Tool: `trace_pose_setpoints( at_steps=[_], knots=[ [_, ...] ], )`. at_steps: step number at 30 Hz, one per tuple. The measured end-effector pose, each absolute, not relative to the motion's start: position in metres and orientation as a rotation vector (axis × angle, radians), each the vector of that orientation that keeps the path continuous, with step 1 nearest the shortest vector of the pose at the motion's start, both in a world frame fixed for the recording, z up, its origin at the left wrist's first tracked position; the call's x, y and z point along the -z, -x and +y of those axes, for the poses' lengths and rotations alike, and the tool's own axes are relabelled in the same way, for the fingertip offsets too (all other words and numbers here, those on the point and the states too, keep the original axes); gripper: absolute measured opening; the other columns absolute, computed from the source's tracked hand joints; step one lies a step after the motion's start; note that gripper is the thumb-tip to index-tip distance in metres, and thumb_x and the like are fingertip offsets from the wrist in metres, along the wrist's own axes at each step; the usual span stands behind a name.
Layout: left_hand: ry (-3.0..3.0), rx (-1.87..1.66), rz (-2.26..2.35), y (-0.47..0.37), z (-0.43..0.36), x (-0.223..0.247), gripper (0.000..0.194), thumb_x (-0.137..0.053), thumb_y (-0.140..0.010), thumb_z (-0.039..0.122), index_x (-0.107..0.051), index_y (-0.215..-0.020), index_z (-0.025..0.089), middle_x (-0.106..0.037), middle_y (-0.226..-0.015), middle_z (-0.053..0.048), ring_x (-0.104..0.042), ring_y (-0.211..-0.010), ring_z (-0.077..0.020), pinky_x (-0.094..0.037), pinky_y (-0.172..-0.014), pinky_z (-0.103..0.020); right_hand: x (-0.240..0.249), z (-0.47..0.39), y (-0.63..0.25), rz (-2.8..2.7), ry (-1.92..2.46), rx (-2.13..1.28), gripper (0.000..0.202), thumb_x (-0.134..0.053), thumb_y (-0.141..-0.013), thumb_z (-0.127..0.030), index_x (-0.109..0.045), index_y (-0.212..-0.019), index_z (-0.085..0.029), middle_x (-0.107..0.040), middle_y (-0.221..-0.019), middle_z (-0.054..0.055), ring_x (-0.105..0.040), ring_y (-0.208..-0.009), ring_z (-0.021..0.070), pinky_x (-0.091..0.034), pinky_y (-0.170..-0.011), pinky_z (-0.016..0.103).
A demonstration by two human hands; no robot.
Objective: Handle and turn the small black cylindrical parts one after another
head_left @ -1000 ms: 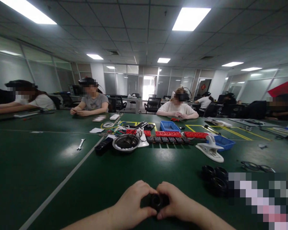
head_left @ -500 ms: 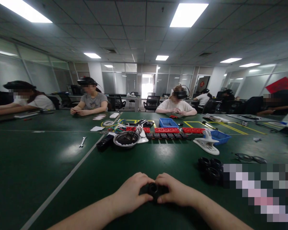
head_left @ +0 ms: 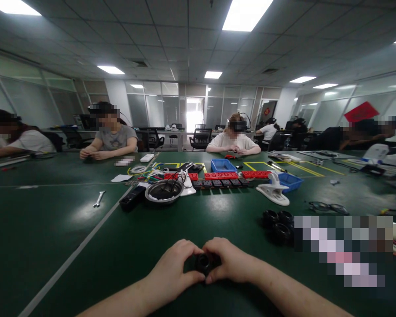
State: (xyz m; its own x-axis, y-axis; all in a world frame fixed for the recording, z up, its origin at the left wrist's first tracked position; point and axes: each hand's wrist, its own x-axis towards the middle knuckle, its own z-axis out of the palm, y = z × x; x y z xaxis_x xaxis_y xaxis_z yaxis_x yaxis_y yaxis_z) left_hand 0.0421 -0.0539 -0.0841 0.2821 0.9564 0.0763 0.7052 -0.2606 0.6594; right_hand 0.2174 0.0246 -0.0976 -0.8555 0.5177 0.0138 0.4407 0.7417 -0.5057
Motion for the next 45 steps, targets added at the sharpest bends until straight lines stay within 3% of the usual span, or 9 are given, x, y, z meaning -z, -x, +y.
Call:
trace_pose_setpoints(
  at_steps=[8, 12, 18, 24, 28, 31, 35, 39, 45],
  knots=[
    [-2.1, -0.703, 1.632, -0.044, -0.056, 0.086, 0.025, -0.068, -0.065, 0.027, -0.057, -0.086, 0.019, -0.056, -0.088, -0.002, -0.05, -0.085, -0.0208, -0.039, -0.076, -0.031, 0.096, 0.011, -0.21, -2.776, 0.911, -0.468, 0.055, -0.07, -0.053, -0.058, -0.055, -0.085, -0.016, -0.057, -0.079, 0.003, -0.049, -0.071, 0.0189, -0.036, -0.062, 0.028],
    [-2.133, -0.769, 1.5, -0.041, -0.055, 0.084, 0.047, -0.073, -0.062, 0.03, -0.054, -0.104, 0.021, -0.054, -0.103, -0.003, -0.047, -0.096, -0.0218, -0.037, -0.085, -0.033, 0.093, 0.017, -0.219, -2.802, 0.723, -0.687, 0.047, -0.071, -0.062, -0.045, -0.056, -0.098, -0.019, -0.057, -0.087, 0.002, -0.05, -0.08, 0.0188, -0.038, -0.071, 0.028],
    [-2.139, -0.747, 1.375, -0.038, -0.054, 0.083, 0.031, -0.066, -0.07, 0.019, -0.059, -0.1, 0.024, -0.057, -0.095, 0.0, -0.05, -0.092, -0.0178, -0.039, -0.081, -0.028, 0.095, 0.028, -0.223, -2.8, 0.7, -0.836, 0.022, -0.072, -0.065, -0.025, -0.06, -0.082, -0.016, -0.054, -0.076, -0.003, -0.05, -0.074, 0.0138, -0.037, -0.066, 0.022],
    [-2.074, -0.774, 1.435, -0.042, -0.052, 0.086, 0.032, -0.07, -0.065, 0.016, -0.059, -0.095, 0.021, -0.057, -0.092, -0.001, -0.051, -0.088, -0.0179, -0.039, -0.077, -0.027, 0.104, 0.022, -0.214, -2.74, 0.904, -0.702, 0.036, -0.074, -0.057, -0.043, -0.055, -0.073, -0.017, -0.051, -0.067, -0.004, -0.046, -0.063, 0.0124, -0.03, -0.052, 0.02],
    [-1.993, -0.815, 1.648, -0.045, -0.049, 0.092, 0.026, -0.073, -0.061, 0.02, -0.058, -0.083, 0.017, -0.055, -0.083, -0.001, -0.051, -0.081, -0.0191, -0.04, -0.071, -0.028, 0.105, 0.012, -0.205, -2.719, 0.991, -0.325, 0.043, -0.064, -0.061, -0.057, -0.054, -0.072, -0.017, -0.054, -0.069, 0.0, -0.048, -0.067, 0.0168, -0.032, -0.061, 0.028],
    [-2.006, -0.813, 1.63, -0.043, -0.049, 0.092, 0.026, -0.07, -0.064, 0.02, -0.058, -0.087, 0.018, -0.055, -0.085, -0.001, -0.05, -0.083, -0.0192, -0.04, -0.073, -0.029, 0.103, 0.011, -0.206, -2.73, 0.97, -0.304, 0.05, -0.064, -0.058, -0.061, -0.056, -0.081, -0.017, -0.055, -0.079, 0.003, -0.049, -0.075, 0.02, -0.034, -0.067, 0.031],
    [-2.091, -0.792, 1.427, -0.038, -0.05, 0.089, 0.033, -0.065, -0.071, 0.016, -0.057, -0.102, 0.022, -0.056, -0.096, -0.001, -0.05, -0.092, -0.0177, -0.038, -0.082, -0.028, 0.096, 0.019, -0.215, -2.805, 0.793, -0.577, 0.047, -0.072, -0.06, -0.044, -0.056, -0.096, -0.018, -0.054, -0.091, 0.004, -0.048, -0.083, 0.0198, -0.037, -0.07, 0.028],
    [-2.132, -0.78, 1.324, -0.035, -0.05, 0.087, 0.036, -0.063, -0.073, 0.013, -0.055, -0.107, 0.024, -0.056, -0.099, -0.001, -0.05, -0.094, -0.0165, -0.037, -0.084, -0.026, 0.094, 0.027, -0.22, -2.836, 0.746, -0.736, 0.021, -0.071, -0.065, -0.025, -0.059, -0.08, -0.017, -0.055, -0.077, -0.001, -0.049, -0.075, 0.015, -0.036, -0.065, 0.023],
    [-2.132, -0.758, 1.372, -0.037, -0.05, 0.087, 0.034, -0.066, -0.07, 0.015, -0.057, -0.102, 0.024, -0.057, -0.096, 0.0, -0.05, -0.092, -0.0171, -0.038, -0.082, -0.027, 0.1, 0.021, -0.216, -2.784, 0.897, -0.631, 0.03, -0.076, -0.057, -0.034, -0.057, -0.073, -0.017, -0.054, -0.069, -0.003, -0.047, -0.065, 0.0127, -0.031, -0.055, 0.021]
  ],
)
